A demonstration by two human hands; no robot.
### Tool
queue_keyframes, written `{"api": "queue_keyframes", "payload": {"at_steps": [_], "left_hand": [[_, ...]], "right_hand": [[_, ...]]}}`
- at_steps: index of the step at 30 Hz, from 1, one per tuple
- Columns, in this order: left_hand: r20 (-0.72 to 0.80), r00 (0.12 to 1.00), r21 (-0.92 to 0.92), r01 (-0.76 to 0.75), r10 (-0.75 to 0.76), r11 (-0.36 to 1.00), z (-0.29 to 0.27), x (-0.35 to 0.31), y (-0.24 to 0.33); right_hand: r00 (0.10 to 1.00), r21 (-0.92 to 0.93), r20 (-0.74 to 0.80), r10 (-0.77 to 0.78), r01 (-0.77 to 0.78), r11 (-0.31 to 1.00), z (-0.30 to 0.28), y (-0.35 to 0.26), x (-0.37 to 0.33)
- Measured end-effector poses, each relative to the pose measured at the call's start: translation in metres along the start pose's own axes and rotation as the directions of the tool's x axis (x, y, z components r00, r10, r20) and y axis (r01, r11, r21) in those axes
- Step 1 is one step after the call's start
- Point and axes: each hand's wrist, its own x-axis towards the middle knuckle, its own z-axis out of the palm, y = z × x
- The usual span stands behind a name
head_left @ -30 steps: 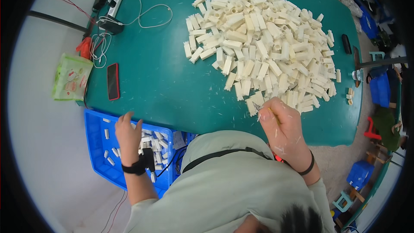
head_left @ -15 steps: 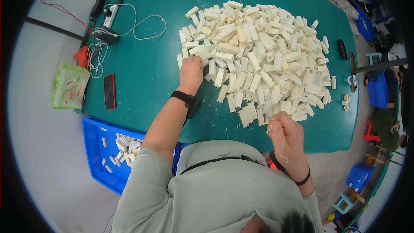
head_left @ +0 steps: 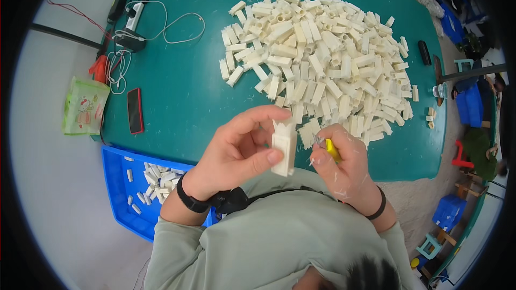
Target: The person uses a yellow utility knife to trim and shape small white plastic blocks. They hold each block in their left hand and carefully shave off edges with the knife in their right hand, dropping the finished pieces onto a large pile on the green table.
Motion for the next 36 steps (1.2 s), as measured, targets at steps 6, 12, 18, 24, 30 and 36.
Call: {"api": "queue_keyframes", "payload": {"at_steps": [6,12,18,24,30,36], "left_hand": [[-0.061,0.991,-0.073,-0.123,0.119,0.990,0.014,-0.011,0.005],[-0.140,0.967,0.038,-0.210,0.213,0.977,0.026,-0.012,0.001],[-0.129,0.976,0.165,-0.155,0.177,0.974,0.027,-0.027,0.006],[-0.211,0.905,0.309,-0.297,0.370,0.903,0.039,-0.031,0.007],[-0.119,0.837,0.515,-0.408,0.534,0.754,0.043,-0.032,0.003],[-0.098,0.787,0.622,-0.429,0.609,0.655,0.045,-0.032,-0.001]], "right_hand": [[0.997,-0.056,0.010,-0.083,0.083,0.995,0.004,-0.010,-0.013],[0.973,-0.001,-0.092,-0.212,0.213,0.977,0.016,-0.020,-0.019],[0.973,0.148,-0.229,-0.027,0.062,0.987,0.009,-0.015,-0.027],[0.931,-0.111,-0.220,-0.291,0.273,0.956,0.012,-0.022,-0.035],[0.942,-0.193,-0.108,-0.319,0.295,0.936,0.019,-0.030,-0.035],[0.933,-0.204,-0.119,-0.340,0.312,0.928,0.021,-0.036,-0.034]]}}
